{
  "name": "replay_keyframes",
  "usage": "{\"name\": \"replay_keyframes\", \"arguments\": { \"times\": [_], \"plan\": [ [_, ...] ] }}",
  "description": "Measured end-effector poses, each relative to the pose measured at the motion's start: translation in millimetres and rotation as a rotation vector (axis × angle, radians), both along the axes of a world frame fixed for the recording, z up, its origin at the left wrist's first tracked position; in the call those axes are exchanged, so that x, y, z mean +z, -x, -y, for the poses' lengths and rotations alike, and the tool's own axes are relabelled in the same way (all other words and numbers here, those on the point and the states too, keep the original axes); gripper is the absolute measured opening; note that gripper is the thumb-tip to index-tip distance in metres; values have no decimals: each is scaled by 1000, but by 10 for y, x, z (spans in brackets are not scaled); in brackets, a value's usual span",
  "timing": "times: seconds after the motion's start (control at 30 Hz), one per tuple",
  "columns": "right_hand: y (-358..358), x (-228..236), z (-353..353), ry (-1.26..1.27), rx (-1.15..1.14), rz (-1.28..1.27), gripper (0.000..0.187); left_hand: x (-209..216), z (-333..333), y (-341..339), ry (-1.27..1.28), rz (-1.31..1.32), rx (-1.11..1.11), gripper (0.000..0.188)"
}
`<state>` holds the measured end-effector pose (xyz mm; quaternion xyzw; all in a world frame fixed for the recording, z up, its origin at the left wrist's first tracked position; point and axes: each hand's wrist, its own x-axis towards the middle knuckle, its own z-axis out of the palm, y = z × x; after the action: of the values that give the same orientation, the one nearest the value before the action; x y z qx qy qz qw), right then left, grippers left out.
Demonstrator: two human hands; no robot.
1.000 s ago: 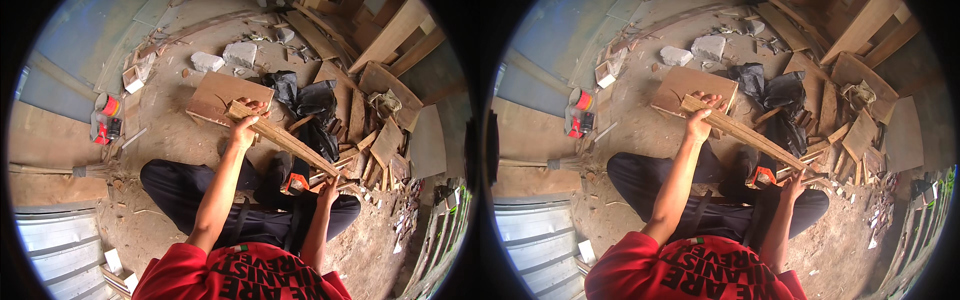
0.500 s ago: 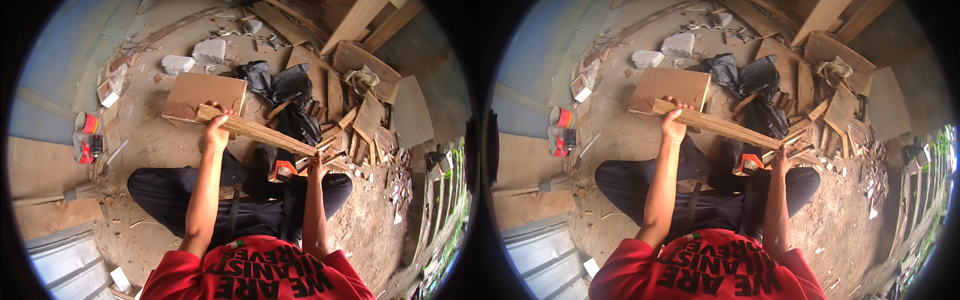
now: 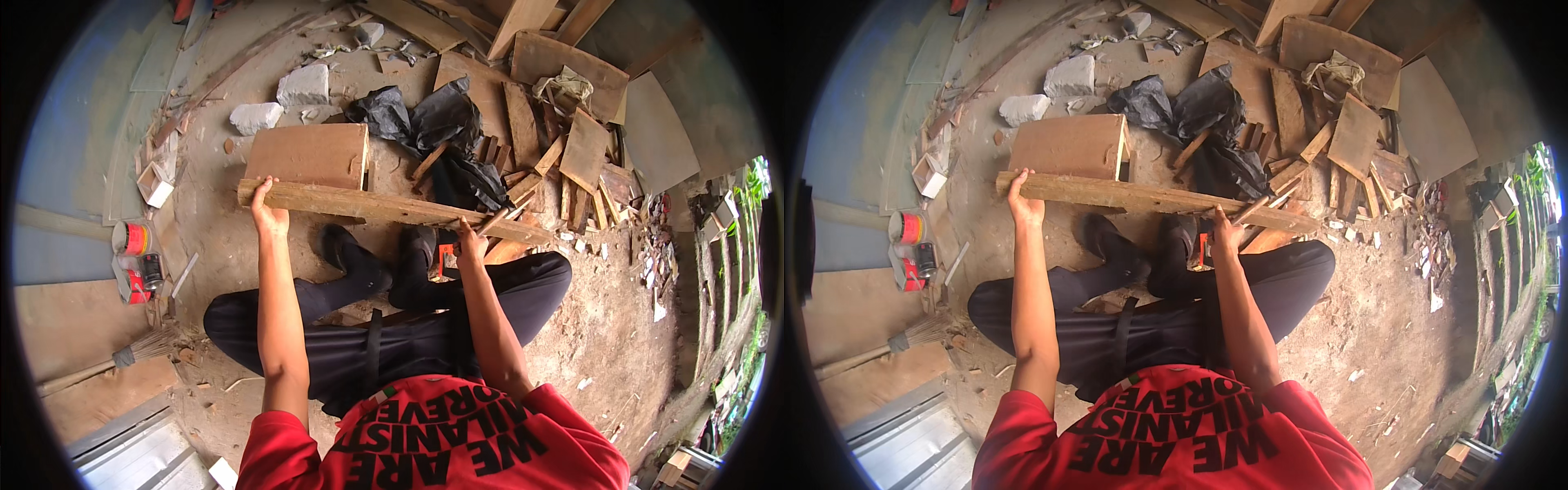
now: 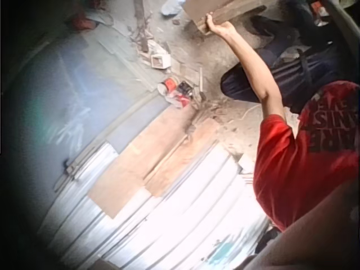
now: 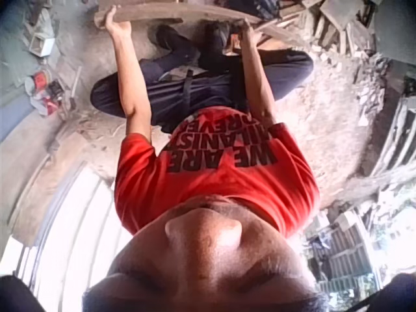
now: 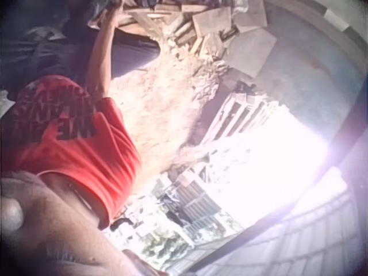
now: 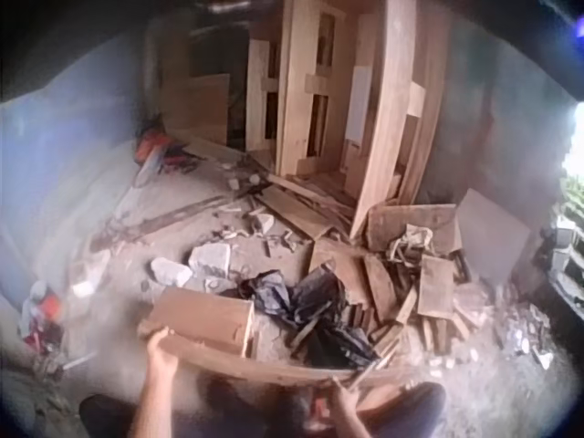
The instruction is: The person sits on the floor and repeatedly strikes a long wooden plank with a hammer to break it into smaller pieces. The person repositions the plank several times to continue breaking it.
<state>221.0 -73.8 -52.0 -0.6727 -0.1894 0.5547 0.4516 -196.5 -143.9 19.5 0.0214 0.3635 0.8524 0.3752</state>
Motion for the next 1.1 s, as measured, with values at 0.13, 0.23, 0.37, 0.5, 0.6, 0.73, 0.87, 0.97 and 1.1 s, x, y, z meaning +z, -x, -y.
{"name": "replay_keyframes", "arguments": {
  "times": [0.13, 0.23, 0.37, 0.5, 0.6, 0.73, 0.87, 0.97, 1.1],
  "plan": [
    [-64, -8, 8, -34, 117, 58, 35, -69, -65, 123, 292, -77, -27, 51],
    [-102, 2, 36, -55, 168, 192, 40, 272, -121, -89, 568, -132, -16, 58],
    [-53, -38, 209, -120, 231, 258, 44, 239, -48, -218, 664, -367, 136, 89],
    [-41, 139, 444, -155, 180, 268, 44, 440, -27, -837, 680, -1247, 473, 72],
    [-63, 515, 655, -133, 227, 99, 42, 348, -225, -1033, 410, -1804, 16, 41],
    [-97, 758, 946, -215, 298, -18, 39, 154, -520, -1178, 412, -2066, -509, 56],
    [-145, 917, 1139, -179, 373, -25, 39, 64, -616, -1237, 559, -2174, -820, 64],
    [-165, 1011, 1180, -131, 444, -5, 37, 2, -632, -1260, 603, -2226, -825, 66],
    [-226, 1309, 1133, -81, 550, -231, 38, -47, -587, -1253, 588, -2219, -769, 63]
  ]
}}
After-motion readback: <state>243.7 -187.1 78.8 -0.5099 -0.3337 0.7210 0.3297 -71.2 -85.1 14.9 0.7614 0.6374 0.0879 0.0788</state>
